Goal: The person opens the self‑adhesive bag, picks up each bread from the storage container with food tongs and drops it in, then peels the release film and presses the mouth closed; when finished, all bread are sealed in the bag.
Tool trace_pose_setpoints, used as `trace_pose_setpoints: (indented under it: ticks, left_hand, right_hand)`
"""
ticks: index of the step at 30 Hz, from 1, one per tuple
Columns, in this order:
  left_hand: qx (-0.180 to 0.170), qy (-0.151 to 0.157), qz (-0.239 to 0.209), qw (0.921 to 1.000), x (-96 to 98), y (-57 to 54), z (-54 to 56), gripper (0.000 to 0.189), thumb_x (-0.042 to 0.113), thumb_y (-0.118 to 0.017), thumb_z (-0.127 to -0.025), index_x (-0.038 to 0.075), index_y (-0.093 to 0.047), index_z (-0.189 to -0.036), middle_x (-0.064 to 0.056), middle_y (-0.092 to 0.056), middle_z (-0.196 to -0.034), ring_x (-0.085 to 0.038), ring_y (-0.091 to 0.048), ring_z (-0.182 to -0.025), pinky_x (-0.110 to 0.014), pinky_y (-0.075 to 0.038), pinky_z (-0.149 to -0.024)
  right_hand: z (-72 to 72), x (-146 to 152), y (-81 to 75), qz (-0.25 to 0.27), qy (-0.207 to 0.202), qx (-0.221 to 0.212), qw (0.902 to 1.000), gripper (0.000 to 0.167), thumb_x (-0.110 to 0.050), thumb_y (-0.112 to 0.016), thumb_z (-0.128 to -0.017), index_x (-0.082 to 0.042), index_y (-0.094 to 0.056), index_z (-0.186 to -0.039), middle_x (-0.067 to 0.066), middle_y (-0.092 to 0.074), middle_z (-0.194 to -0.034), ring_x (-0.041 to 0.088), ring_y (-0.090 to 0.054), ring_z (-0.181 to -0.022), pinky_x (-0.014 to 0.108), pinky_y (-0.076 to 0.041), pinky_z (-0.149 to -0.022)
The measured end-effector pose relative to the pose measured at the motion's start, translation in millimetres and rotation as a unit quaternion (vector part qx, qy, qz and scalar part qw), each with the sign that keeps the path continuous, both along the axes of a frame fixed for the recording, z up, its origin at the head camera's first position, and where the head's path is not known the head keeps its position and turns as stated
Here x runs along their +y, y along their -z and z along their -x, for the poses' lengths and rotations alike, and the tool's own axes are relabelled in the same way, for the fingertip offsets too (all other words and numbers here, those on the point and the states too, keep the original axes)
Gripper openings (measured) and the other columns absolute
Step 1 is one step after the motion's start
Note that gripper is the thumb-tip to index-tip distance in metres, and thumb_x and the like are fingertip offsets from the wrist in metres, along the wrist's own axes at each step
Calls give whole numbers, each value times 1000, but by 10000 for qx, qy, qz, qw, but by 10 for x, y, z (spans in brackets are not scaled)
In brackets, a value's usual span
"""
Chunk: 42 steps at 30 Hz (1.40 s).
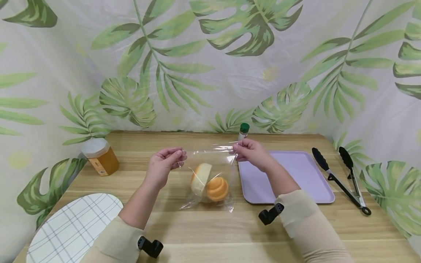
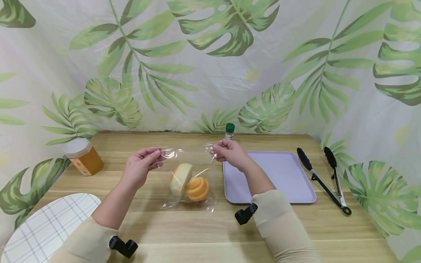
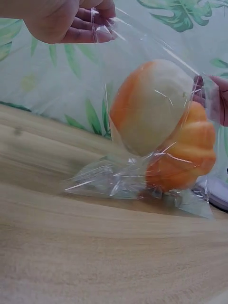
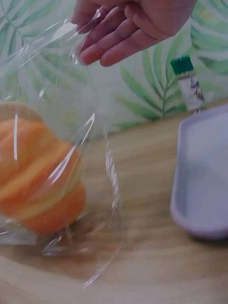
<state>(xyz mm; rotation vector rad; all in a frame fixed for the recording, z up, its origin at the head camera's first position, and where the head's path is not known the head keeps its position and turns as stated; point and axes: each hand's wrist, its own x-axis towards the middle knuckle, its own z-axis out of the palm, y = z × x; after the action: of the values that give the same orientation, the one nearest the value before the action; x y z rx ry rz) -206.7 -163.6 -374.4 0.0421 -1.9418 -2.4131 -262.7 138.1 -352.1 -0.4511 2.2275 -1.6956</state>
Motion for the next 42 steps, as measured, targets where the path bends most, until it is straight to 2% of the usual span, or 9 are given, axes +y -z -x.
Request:
trace_pose_setpoints:
  ticks: [4,10,17,21,24,27,31,36,42]
  left_hand:
    - [-255,-24,-55,9997,-56,75,78,14,4,-58,-97,-2,-63,-109,9,-73,-77,-5,-71,-75,-21,-61,-71]
    - [-817,112,-191,9964,-157,180,157,11,4,-58,-97,11,-65,-92,7,-73,-77,-5,-72,-72,-19,-61,-69]
    - [-1309,363,23,9907,-220,164,210,12,6,-58,-97,1,-60,-108,7,-70,-76,-3,-69,-70,-14,-58,-65]
    - [-1276,300,16,9914,-219,214,268,22,5,-56,-98,-5,-55,-118,7,-71,-75,-4,-70,-70,-15,-58,-65]
    - [-1133,100,-8,9935,-217,326,325,30,3,-57,-98,-10,-53,-124,7,-72,-77,-3,-71,-69,-16,-59,-66]
    - [-1006,-191,49,9947,-202,445,379,38,3,-60,-96,-13,-50,-128,8,-73,-79,-1,-70,-68,-16,-59,-67]
    - [-934,-548,344,9935,-183,600,434,39,5,-65,-93,-12,-54,-126,13,-70,-82,-1,-69,-68,-16,-59,-66]
    - [-989,-699,679,9903,-176,751,462,39,5,-66,-92,-11,-56,-126,13,-68,-72,-1,-66,-66,-15,-57,-63]
    - [-1009,-689,429,9916,-164,793,473,40,8,-66,-93,-11,-55,-127,14,-68,-70,0,-66,-68,-14,-57,-64]
  right_hand:
    - [18,-141,167,598,327,-487,9965,13,-16,-52,-102,-5,-57,-98,-7,-68,-80,7,-69,-70,24,-61,-70]
    - [5,-274,278,797,530,-1130,9890,14,-16,-52,-102,-4,-57,-103,-6,-69,-78,7,-69,-66,18,-57,-58]
    - [-24,-325,336,694,670,-1655,9815,13,-18,-50,-103,-12,-54,-92,-7,-67,-77,5,-68,-67,15,-53,-54]
    - [-6,-359,403,634,815,-1494,9834,14,-18,-51,-102,-8,-56,-94,-8,-67,-76,4,-68,-66,17,-55,-58]
    - [26,-403,452,575,1148,-1161,9849,18,-16,-55,-101,1,-59,-102,-2,-69,-81,5,-68,-70,27,-61,-74]
    - [71,-457,501,583,1599,-932,9810,19,-14,-61,-98,4,-61,-103,1,-69,-85,4,-67,-73,39,-60,-90]
    - [141,-508,616,475,1966,-765,9763,13,-10,-65,-94,3,-62,-95,0,-68,-81,2,-64,-65,29,-62,-78]
    - [179,-524,756,65,2108,-718,9749,11,-9,-67,-92,1,-61,-89,-2,-67,-74,1,-61,-61,13,-54,-57]
    - [185,-537,796,112,2199,-898,9713,15,-9,-67,-92,4,-63,-100,-1,-66,-74,2,-61,-62,13,-54,-58]
